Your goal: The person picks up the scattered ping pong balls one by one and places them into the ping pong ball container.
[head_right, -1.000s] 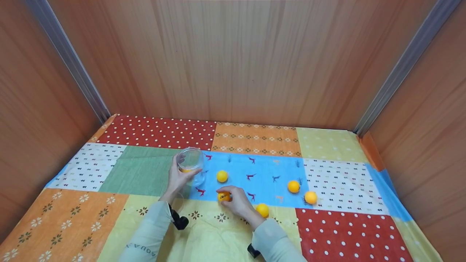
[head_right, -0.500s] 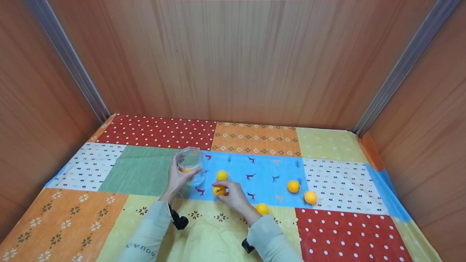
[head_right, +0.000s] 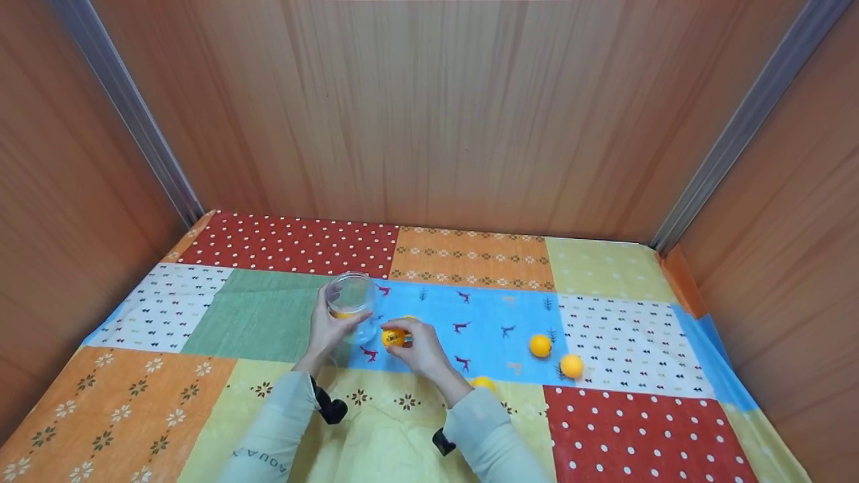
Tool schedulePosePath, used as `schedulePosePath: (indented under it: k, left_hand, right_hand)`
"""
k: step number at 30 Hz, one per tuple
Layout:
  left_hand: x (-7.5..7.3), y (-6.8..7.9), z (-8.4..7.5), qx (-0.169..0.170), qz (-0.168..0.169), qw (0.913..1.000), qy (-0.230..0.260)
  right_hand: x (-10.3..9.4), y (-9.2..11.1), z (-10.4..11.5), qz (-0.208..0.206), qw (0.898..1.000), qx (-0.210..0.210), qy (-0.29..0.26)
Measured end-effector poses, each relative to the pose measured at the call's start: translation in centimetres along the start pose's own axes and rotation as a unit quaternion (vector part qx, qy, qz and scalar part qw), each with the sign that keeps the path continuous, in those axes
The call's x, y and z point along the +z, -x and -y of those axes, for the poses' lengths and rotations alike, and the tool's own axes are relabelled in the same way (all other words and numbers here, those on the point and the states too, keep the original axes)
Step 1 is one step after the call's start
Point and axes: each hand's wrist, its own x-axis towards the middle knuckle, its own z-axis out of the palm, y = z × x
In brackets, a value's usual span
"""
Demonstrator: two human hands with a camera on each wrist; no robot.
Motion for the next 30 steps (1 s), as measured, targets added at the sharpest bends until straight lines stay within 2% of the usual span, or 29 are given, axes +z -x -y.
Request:
schedulePosePath:
  k: [12, 16, 20, 23, 27, 30]
  left_hand:
    - [0.0, -0.1, -0.1, -0.002, 0.001, 1.0000, 0.005]
    - [0.0, 0.0, -0.1, -0.003, 0.001, 1.0000, 0.008]
    - [0.1, -0.1, -0.1, -0.006, 0.003, 0.9999, 0.009]
    - [0.1, -0.1, -0.1, -0.007, 0.004, 0.9999, 0.007]
    - [0.1, -0.1, 0.0, -0.007, 0.001, 1.0000, -0.004]
    - [0.0, -0.1, -0.1, -0.007, -0.002, 0.9999, -0.013]
  right_hand:
    - [-0.1, -2.1, 1.8, -0.026, 1.000, 0.008, -0.004]
    - [0.0, -2.8, 2.5, -0.033, 0.999, 0.010, -0.021]
    - [-0.1, -3.2, 4.6, -0.036, 0.999, 0.004, -0.036]
    - [0.0, -3.7, 4.8, -0.037, 0.999, -0.001, -0.033]
    - [0.4, -4.8, 3.2, -0.045, 0.999, -0.008, -0.024]
    - [0.5, -5.4, 3.5, -0.052, 0.999, -0.006, -0.012]
